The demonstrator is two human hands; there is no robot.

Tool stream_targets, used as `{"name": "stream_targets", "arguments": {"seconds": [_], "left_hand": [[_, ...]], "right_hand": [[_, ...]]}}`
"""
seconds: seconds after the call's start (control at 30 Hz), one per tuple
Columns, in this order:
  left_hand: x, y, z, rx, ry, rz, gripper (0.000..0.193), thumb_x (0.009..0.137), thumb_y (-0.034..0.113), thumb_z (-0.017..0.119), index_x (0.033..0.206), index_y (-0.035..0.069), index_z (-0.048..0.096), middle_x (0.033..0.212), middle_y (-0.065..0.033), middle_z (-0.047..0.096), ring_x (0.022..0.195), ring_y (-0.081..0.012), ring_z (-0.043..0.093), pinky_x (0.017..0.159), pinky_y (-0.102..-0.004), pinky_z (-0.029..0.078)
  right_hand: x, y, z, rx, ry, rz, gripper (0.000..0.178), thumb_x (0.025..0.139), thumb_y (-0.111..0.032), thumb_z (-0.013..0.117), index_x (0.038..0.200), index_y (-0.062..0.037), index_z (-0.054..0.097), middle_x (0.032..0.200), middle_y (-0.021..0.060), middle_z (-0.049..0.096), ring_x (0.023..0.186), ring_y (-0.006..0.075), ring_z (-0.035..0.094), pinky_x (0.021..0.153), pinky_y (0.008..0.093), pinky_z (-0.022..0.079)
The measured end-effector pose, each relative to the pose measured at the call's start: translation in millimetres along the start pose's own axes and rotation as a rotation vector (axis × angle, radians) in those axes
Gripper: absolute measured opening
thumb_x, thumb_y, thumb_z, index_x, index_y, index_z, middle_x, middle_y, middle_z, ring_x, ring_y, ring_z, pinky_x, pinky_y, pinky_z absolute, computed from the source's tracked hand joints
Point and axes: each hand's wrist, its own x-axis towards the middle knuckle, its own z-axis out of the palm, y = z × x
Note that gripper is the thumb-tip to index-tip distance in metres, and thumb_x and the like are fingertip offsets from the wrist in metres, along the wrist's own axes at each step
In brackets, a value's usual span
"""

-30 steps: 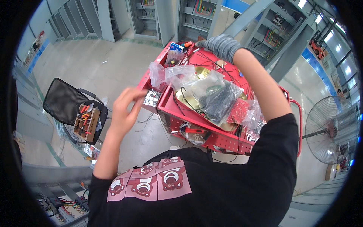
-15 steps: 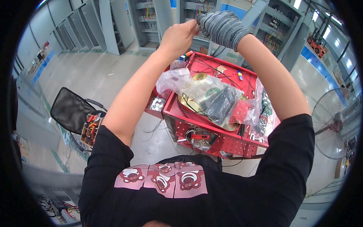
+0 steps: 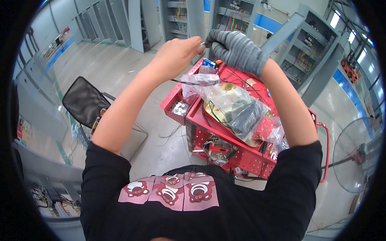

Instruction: The person works inside an open electrical cabinet, using a power drill to fasten components and organizing wires with zip ties. They handle multiple colored wires, connect them to terminals, and secure bundles to the cabinet interior.

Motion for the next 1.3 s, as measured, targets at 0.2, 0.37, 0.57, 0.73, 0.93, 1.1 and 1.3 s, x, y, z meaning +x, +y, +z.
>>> {"name": "stream_targets", "arguments": {"seconds": [0.2,0.37,0.57,0.73,0.93,1.1,1.3], "left_hand": [[-58.3,0.1,-57.0,-0.244,-0.043,-0.069,0.022,0.097,0.019,0.048,0.097,0.001,0.060,0.080,-0.0113,0.064,0.068,-0.0241,0.058,0.063,-0.0352,0.045],[-94.0,1.9,-91.5,-0.691,-0.167,-0.345,0.023,0.097,0.019,0.052,0.100,-0.001,0.062,0.072,-0.0017,0.057,0.066,-0.0060,0.050,0.058,-0.0223,0.040],[-141.2,-5.2,-91.8,-1.456,0.269,-0.541,0.028,0.096,0.023,0.056,0.112,0.001,0.063,0.085,0.0042,0.056,0.077,-0.0041,0.049,0.066,-0.0198,0.039],[-168.4,-18.4,-80.7,-1.342,0.456,-0.610,0.025,0.093,0.022,0.061,0.112,0.007,0.065,0.078,0.0093,0.051,0.071,-0.0018,0.045,0.066,-0.0185,0.034],[-193.9,-22.5,-89.8,-1.191,0.581,-0.675,0.023,0.092,0.020,0.063,0.109,0.005,0.065,0.077,0.0073,0.053,0.070,-0.0030,0.047,0.067,-0.0193,0.039],[-203.0,-29.5,-93.0,-1.095,0.580,-0.695,0.021,0.091,0.019,0.063,0.106,0.004,0.066,0.080,0.0054,0.058,0.071,-0.0038,0.049,0.068,-0.0197,0.041],[-212.2,-34.9,-95.4,-1.116,0.526,-0.697,0.025,0.092,0.017,0.058,0.112,0.004,0.065,0.083,0.0056,0.059,0.073,-0.0040,0.049,0.071,-0.0206,0.041]], "right_hand": [[18.5,-59.0,7.6,0.249,-0.120,-0.049,0.016,0.088,-0.009,0.060,0.101,-0.0013,0.064,0.080,0.0157,0.066,0.073,0.0270,0.065,0.068,0.0356,0.051],[39.6,-85.1,24.8,0.214,0.031,-0.157,0.023,0.085,-0.003,0.061,0.108,-0.0037,0.063,0.089,0.0149,0.068,0.080,0.0257,0.067,0.073,0.0356,0.053],[52.9,-111.8,63.9,0.667,0.751,-0.248,0.026,0.093,-0.003,0.056,0.119,-0.0038,0.054,0.100,0.0028,0.063,0.090,0.0120,0.059,0.079,0.0246,0.049],[34.0,-163.2,161.7,1.293,0.160,0.274,0.011,0.092,-0.008,0.059,0.102,-0.0020,0.061,0.091,0.0028,0.064,0.084,0.0098,0.057,0.079,0.0256,0.048],[41.1,-172.0,175.1,1.357,-0.088,0.340,0.017,0.089,-0.012,0.065,0.101,0.0001,0.063,0.086,0.0074,0.068,0.074,0.0122,0.065,0.068,0.0259,0.055],[46.2,-163.1,176.2,1.498,-0.262,0.430,0.023,0.090,-0.016,0.064,0.105,0.0008,0.063,0.089,0.0115,0.069,0.076,0.0194,0.069,0.064,0.0271,0.058],[49.7,-166.7,183.5,1.587,-0.324,0.485,0.017,0.091,-0.014,0.061,0.101,-0.0001,0.062,0.086,0.0088,0.067,0.071,0.0164,0.067,0.061,0.0251,0.056]]}}
